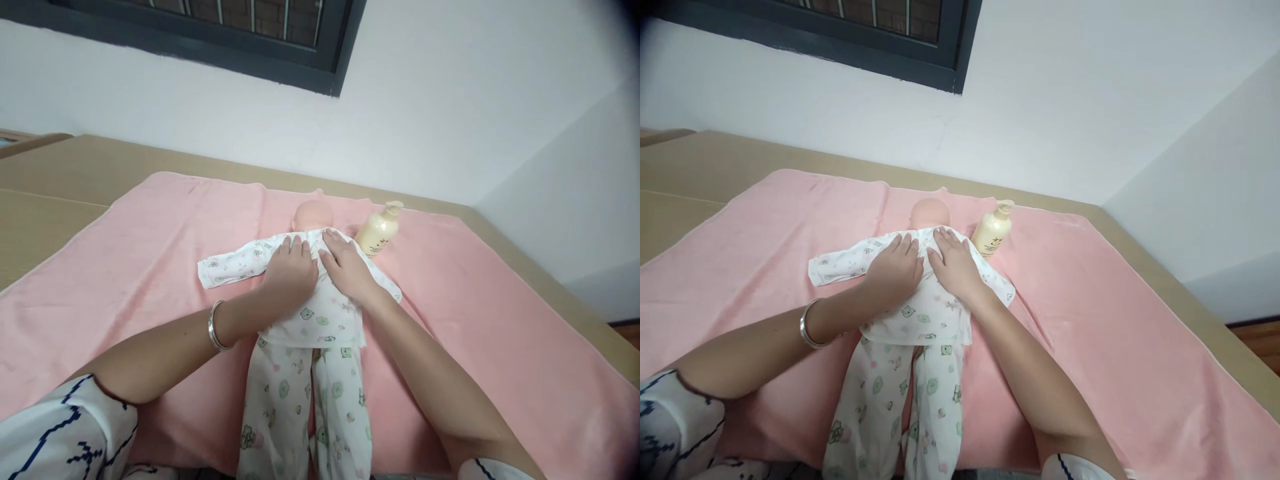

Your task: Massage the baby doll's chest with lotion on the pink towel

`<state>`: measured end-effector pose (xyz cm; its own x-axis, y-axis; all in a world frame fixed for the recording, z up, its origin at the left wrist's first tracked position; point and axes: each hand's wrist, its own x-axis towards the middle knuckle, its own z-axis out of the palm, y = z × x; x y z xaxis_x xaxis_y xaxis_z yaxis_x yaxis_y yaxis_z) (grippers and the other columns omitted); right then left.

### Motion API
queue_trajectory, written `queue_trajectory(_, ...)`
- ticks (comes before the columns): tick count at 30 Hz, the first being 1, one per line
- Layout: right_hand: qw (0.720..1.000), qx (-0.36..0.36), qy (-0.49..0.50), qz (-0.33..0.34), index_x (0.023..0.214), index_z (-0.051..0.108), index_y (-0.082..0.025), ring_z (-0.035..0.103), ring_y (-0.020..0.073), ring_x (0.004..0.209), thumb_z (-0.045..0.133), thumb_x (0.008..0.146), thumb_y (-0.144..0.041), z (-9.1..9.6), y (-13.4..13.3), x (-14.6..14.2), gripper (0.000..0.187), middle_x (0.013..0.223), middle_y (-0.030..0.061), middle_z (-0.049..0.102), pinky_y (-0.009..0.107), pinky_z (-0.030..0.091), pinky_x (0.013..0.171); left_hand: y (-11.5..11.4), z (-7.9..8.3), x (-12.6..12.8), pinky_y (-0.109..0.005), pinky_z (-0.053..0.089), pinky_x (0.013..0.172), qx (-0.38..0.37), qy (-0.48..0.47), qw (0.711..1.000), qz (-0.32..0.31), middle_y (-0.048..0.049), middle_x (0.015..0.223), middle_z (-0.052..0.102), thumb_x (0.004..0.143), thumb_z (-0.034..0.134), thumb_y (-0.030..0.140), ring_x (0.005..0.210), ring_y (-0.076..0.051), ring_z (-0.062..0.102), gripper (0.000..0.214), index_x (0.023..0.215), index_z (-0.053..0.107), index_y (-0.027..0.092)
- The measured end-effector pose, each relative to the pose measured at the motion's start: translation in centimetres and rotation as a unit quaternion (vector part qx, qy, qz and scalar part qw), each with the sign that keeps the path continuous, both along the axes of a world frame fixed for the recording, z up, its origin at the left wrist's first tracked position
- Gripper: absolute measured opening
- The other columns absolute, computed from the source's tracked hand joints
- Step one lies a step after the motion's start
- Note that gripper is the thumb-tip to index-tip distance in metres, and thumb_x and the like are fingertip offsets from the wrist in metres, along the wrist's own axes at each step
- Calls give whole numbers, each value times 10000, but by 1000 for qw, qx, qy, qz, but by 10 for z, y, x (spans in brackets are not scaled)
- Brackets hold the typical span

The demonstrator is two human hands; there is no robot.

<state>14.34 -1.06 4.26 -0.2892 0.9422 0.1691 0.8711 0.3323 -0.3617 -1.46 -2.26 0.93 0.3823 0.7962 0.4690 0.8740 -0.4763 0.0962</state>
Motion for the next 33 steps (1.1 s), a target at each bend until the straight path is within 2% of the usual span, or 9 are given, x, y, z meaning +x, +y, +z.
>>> queue_trajectory(3, 1000, 2, 3, -25, 1529, 382, -76, 255, 291, 1528, 281, 1029, -370, -4, -7, -7, 589, 1608, 173, 351, 566, 185, 1244, 5, 5, -3, -494, 422, 1122, 6, -18, 1000, -9, -240, 1318, 639, 977, 379, 217, 1292, -331, 571, 416, 1265, 601, 16)
queue_trajectory(9, 999, 7, -15, -34, 1507, 408, -4, 225, 308, 1535, 300, 1008, -308, -2, -33, -25, 594, 1604, 214, 341, 492, 228, 1252, 25, 14, -15, -438, 481, 1061, -55, -52, 997, -4, -203, 1211, 684, 967, 414, 244, 1209, -308, 606, 376, 1192, 636, 40)
queue_trajectory(15, 998, -21, 57, -35, 1528, 408, -122, 243, 294, 1532, 359, 1009, -431, -6, 2, -1, 605, 1626, 163, 321, 520, 219, 1244, -1, 2, 0, -512, 423, 1094, -4, -17, 1000, 16, -324, 1362, 567, 1015, 323, 269, 1324, -380, 523, 506, 1321, 524, -80)
queue_trajectory(18, 998, -7, 38, -59, 1518, 408, -100, 270, 320, 1518, 342, 1017, -443, -9, 8, 2, 611, 1601, 188, 362, 546, 224, 1233, -7, 3, 1, -517, 457, 1040, -7, -31, 999, 4, -290, 1269, 623, 1009, 331, 281, 1264, -374, 558, 457, 1244, 589, -14)
queue_trajectory(22, 998, 28, -22, -49, 1469, 451, -52, 352, 343, 1476, 288, 1027, -366, -6, -16, -14, 566, 1528, 230, 456, 547, 308, 1193, 13, 13, -10, -557, 417, 1071, -41, -73, 996, -9, -158, 1011, 683, 973, 405, 291, 1088, -328, 615, 273, 985, 643, 158)
queue_trajectory(24, 997, 37, -54, -48, 1476, 433, -24, 349, 361, 1475, 290, 1025, -352, -2, -31, -23, 575, 1528, 257, 443, 546, 326, 1182, 25, 17, -16, -563, 392, 1097, -71, -114, 991, 2, -127, 1043, 681, 964, 429, 303, 1088, -309, 609, 228, 1023, 612, 180)
queue_trajectory(27, 996, 30, -73, -44, 1472, 443, -25, 351, 376, 1472, 288, 1027, -357, 3, -36, -26, 577, 1528, 262, 441, 543, 323, 1182, 31, 16, -17, -507, 468, 1013, -114, -140, 984, 12, -140, 1089, 678, 971, 425, 320, 1075, -304, 613, 276, 1122, 577, 147)
queue_trajectory(30, 999, 10, -15, -37, 1440, 492, -77, 408, 347, 1439, 295, 1027, -393, 3, -16, -13, 556, 1501, 222, 491, 510, 358, 1162, 18, 8, -9, -504, 449, 1036, -80, -97, 992, 13, -209, 1206, 647, 988, 379, 304, 1201, -342, 570, 354, 1197, 564, 85)
queue_trajectory(33, 998, 9, 43, -49, 1497, 401, -82, 382, 329, 1456, 349, 1005, -432, -2, 9, 1, 606, 1545, 200, 445, 515, 337, 1176, 2, 2, 0, -538, 386, 1103, -20, -56, 998, 15, -275, 1401, 529, 1004, 346, 310, 1364, -383, 451, 459, 1330, 487, 19)
